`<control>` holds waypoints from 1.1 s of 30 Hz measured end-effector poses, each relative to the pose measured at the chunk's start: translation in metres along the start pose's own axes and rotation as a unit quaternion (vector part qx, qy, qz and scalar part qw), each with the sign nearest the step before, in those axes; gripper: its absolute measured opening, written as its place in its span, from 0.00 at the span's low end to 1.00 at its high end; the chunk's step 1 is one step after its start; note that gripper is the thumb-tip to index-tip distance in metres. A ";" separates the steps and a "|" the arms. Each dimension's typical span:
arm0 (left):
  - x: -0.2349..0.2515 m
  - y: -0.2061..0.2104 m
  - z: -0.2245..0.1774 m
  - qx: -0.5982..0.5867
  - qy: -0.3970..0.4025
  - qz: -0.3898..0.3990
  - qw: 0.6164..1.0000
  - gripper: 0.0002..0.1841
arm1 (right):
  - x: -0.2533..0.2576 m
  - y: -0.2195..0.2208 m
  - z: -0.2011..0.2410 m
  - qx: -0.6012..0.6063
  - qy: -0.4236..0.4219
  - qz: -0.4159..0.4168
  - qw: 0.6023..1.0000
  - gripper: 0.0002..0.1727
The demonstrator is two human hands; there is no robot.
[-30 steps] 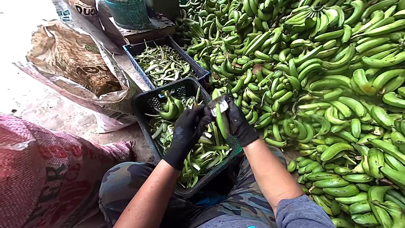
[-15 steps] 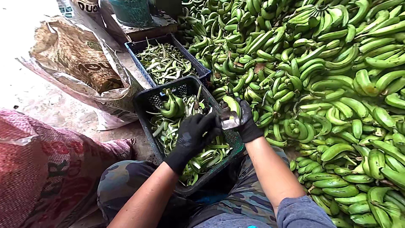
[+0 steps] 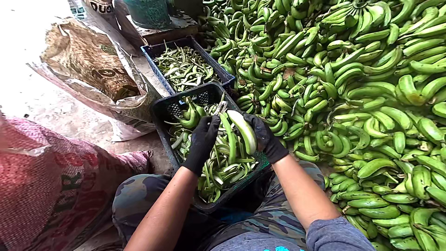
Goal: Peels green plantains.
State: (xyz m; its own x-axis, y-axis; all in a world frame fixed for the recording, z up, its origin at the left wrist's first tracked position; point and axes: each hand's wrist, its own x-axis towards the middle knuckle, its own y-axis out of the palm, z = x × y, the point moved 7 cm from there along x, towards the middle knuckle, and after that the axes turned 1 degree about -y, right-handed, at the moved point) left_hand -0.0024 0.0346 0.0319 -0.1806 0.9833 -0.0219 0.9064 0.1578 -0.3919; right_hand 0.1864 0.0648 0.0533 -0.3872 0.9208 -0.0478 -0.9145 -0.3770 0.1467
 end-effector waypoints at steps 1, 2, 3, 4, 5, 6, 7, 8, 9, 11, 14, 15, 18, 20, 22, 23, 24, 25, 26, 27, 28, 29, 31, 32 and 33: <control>-0.001 -0.003 0.000 -0.001 -0.002 0.004 1.000 0.33 | 0.001 -0.002 -0.002 0.032 0.017 -0.003 0.999 0.25; -0.003 -0.005 -0.004 0.002 0.007 0.006 1.000 0.32 | 0.003 -0.007 -0.003 0.065 0.031 -0.009 0.997 0.26; -0.006 -0.005 -0.010 0.014 0.025 0.010 1.000 0.30 | 0.006 -0.013 -0.006 0.107 0.046 -0.028 0.993 0.25; -0.010 -0.003 -0.018 0.027 0.056 0.016 0.998 0.28 | 0.009 -0.019 -0.005 0.153 0.063 -0.059 0.984 0.24; -0.016 0.001 -0.025 0.040 0.100 0.025 0.994 0.26 | 0.012 -0.023 -0.004 0.195 0.076 -0.081 0.975 0.23; -0.022 0.006 -0.029 0.056 0.156 0.037 0.986 0.26 | 0.013 -0.028 -0.002 0.228 0.082 -0.098 0.965 0.23; -0.028 0.012 -0.033 0.073 0.214 0.051 0.973 0.27 | 0.013 -0.032 -0.001 0.253 0.084 -0.110 0.958 0.22; -0.036 0.018 -0.036 0.087 0.266 0.066 0.958 0.28 | 0.013 -0.036 0.001 0.275 0.069 -0.111 0.953 0.21; -0.043 0.024 -0.040 0.102 0.311 0.076 0.942 0.29 | 0.015 -0.039 0.000 0.287 0.063 -0.104 0.950 0.22; -0.052 0.038 -0.045 0.127 0.352 0.082 0.924 0.29 | 0.013 -0.038 -0.004 0.293 0.091 -0.098 0.947 0.24; -0.046 0.047 -0.042 0.149 0.315 0.070 0.935 0.27 | 0.006 -0.032 -0.001 0.189 0.071 -0.115 0.973 0.19; -0.039 0.046 -0.040 0.151 0.292 0.061 0.942 0.27 | 0.004 -0.029 0.000 0.154 0.054 -0.113 0.980 0.17; -0.018 0.025 -0.029 0.131 0.191 0.020 0.973 0.26 | 0.004 -0.017 -0.009 0.132 0.078 -0.075 0.985 0.19; -0.005 0.005 -0.012 0.093 0.095 -0.006 0.991 0.25 | 0.002 -0.011 -0.014 0.140 0.097 -0.049 0.984 0.20; -0.001 -0.015 0.003 0.026 0.014 -0.021 0.999 0.32 | -0.004 -0.006 0.000 0.105 0.052 -0.012 0.993 0.21; -0.003 -0.022 0.004 -0.022 -0.007 -0.021 1.000 0.33 | -0.001 -0.005 0.005 0.093 0.038 -0.008 0.995 0.24; -0.008 -0.026 -0.001 -0.075 -0.013 -0.012 0.997 0.31 | 0.004 -0.005 0.007 0.059 0.016 0.002 0.998 0.25; -0.015 -0.026 -0.008 -0.125 -0.019 -0.004 0.992 0.30 | 0.006 -0.005 0.011 0.002 -0.017 0.024 1.000 0.25; -0.023 -0.024 -0.017 -0.162 -0.028 0.010 0.986 0.29 | 0.007 -0.002 0.015 -0.075 -0.053 0.032 0.995 0.26; -0.031 -0.019 -0.025 -0.186 -0.041 0.021 0.981 0.29 | 0.007 0.004 0.019 -0.162 -0.079 0.023 0.983 0.26; -0.038 -0.012 -0.030 -0.210 -0.057 0.028 0.976 0.27 | 0.004 0.014 0.023 -0.241 -0.100 0.013 0.965 0.25; -0.043 -0.004 -0.032 -0.231 -0.076 0.033 0.969 0.26 | -0.001 0.026 0.025 -0.307 -0.132 0.006 0.942 0.23; -0.049 0.009 -0.028 -0.270 -0.098 0.047 0.957 0.22 | -0.014 0.048 0.026 -0.377 -0.223 0.001 0.899 0.22; -0.051 0.010 -0.026 -0.294 -0.089 0.049 0.950 0.21 | -0.017 0.053 0.026 -0.376 -0.256 0.010 0.891 0.23; -0.053 0.003 -0.026 -0.316 -0.070 0.040 0.945 0.20 | -0.017 0.054 0.023 -0.348 -0.283 0.024 0.893 0.23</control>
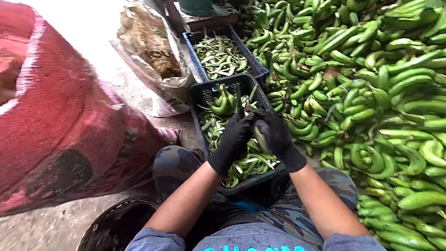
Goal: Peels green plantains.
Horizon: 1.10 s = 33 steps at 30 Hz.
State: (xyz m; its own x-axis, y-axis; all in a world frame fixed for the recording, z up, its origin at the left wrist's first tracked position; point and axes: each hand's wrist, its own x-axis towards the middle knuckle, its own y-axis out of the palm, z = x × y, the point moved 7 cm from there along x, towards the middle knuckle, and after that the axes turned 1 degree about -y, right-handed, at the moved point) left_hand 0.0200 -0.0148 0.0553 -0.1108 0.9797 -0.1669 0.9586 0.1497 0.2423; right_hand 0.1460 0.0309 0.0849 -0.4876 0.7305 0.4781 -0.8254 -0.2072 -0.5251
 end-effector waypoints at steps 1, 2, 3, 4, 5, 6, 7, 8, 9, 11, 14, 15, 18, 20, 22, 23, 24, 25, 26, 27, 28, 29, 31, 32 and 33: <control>-0.005 -0.008 -0.011 -0.016 0.040 0.003 0.999 0.20 | 0.000 0.001 -0.006 0.047 -0.016 0.003 0.999 0.23; -0.015 -0.019 -0.029 -0.008 0.094 -0.014 0.995 0.19 | 0.000 0.001 -0.017 0.094 0.003 0.005 0.996 0.24; -0.027 -0.031 -0.055 0.012 0.165 -0.045 0.985 0.18 | 0.000 0.000 -0.029 0.123 0.049 0.002 0.991 0.26; -0.046 -0.044 -0.087 0.048 0.242 -0.087 0.965 0.17 | 0.003 -0.001 -0.036 0.137 0.090 0.004 0.986 0.27; -0.067 -0.057 -0.122 0.089 0.327 -0.132 0.931 0.17 | 0.005 -0.003 -0.039 0.145 0.129 0.005 0.981 0.28; -0.090 -0.069 -0.158 0.141 0.412 -0.189 0.880 0.18 | 0.008 -0.005 -0.041 0.151 0.156 0.002 0.976 0.27; -0.114 -0.078 -0.194 0.236 0.470 -0.266 0.808 0.19 | 0.009 -0.007 -0.043 0.153 0.163 0.000 0.975 0.27; -0.137 -0.085 -0.226 0.363 0.476 -0.379 0.706 0.19 | 0.008 -0.008 -0.044 0.152 0.160 0.000 0.975 0.28; -0.155 -0.091 -0.255 0.470 0.447 -0.481 0.590 0.19 | 0.008 -0.008 -0.043 0.149 0.155 0.002 0.977 0.28; -0.177 -0.108 -0.293 0.531 0.441 -0.559 0.459 0.14 | 0.005 -0.006 -0.046 0.139 0.155 0.010 0.978 0.28; -0.182 -0.121 -0.305 0.496 0.466 -0.555 0.479 0.13 | 0.007 -0.003 -0.050 0.109 0.171 0.016 0.979 0.28; -0.174 -0.115 -0.299 0.501 0.459 -0.535 0.502 0.15 | 0.010 -0.001 -0.047 0.100 0.181 0.020 0.978 0.27; -0.128 -0.103 -0.257 0.422 0.462 -0.426 0.653 0.19 | 0.023 0.005 -0.039 0.049 0.185 0.050 0.980 0.26; -0.084 -0.103 -0.221 0.314 0.442 -0.321 0.777 0.21 | 0.034 0.012 -0.044 -0.036 0.144 0.091 0.985 0.25; -0.045 -0.107 -0.184 0.186 0.377 -0.257 0.870 0.21 | 0.043 0.023 -0.058 -0.151 0.098 0.136 0.974 0.25; -0.030 -0.110 -0.166 0.119 0.349 -0.236 0.899 0.20 | 0.049 0.031 -0.064 -0.197 0.090 0.158 0.963 0.25; -0.018 -0.112 -0.149 0.064 0.321 -0.214 0.921 0.20 | 0.055 0.042 -0.069 -0.240 0.082 0.183 0.950 0.25; -0.010 -0.114 -0.130 0.029 0.286 -0.202 0.936 0.20 | 0.060 0.056 -0.074 -0.282 0.067 0.205 0.935 0.25; -0.003 -0.117 -0.109 0.007 0.246 -0.191 0.950 0.21 | 0.066 0.073 -0.079 -0.325 0.043 0.230 0.916 0.24; 0.003 -0.119 -0.093 -0.010 0.204 -0.188 0.961 0.20 | 0.071 0.092 -0.084 -0.366 0.016 0.262 0.893 0.26; 0.005 -0.119 -0.082 -0.016 0.165 -0.183 0.969 0.21 | 0.073 0.113 -0.092 -0.395 -0.011 0.295 0.870 0.28; 0.008 -0.119 -0.076 -0.015 0.148 -0.173 0.974 0.21 | 0.075 0.135 -0.099 -0.410 -0.026 0.330 0.850 0.31; 0.018 -0.118 -0.077 -0.009 0.143 -0.154 0.978 0.22 | 0.088 0.174 -0.109 -0.414 -0.010 0.381 0.827 0.35; 0.024 -0.119 -0.076 -0.014 0.144 -0.155 0.977 0.21 | 0.098 0.188 -0.113 -0.417 0.016 0.401 0.815 0.35; 0.029 -0.120 -0.075 -0.023 0.143 -0.157 0.977 0.20 | 0.108 0.201 -0.116 -0.426 0.047 0.421 0.799 0.34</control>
State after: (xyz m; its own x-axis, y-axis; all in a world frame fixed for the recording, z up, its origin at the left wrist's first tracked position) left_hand -0.1182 0.0051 0.0929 -0.4723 0.8808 0.0323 0.8537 0.4481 0.2655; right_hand -0.0391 0.1436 -0.0510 -0.7118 0.6194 -0.3311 0.2976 -0.1611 -0.9410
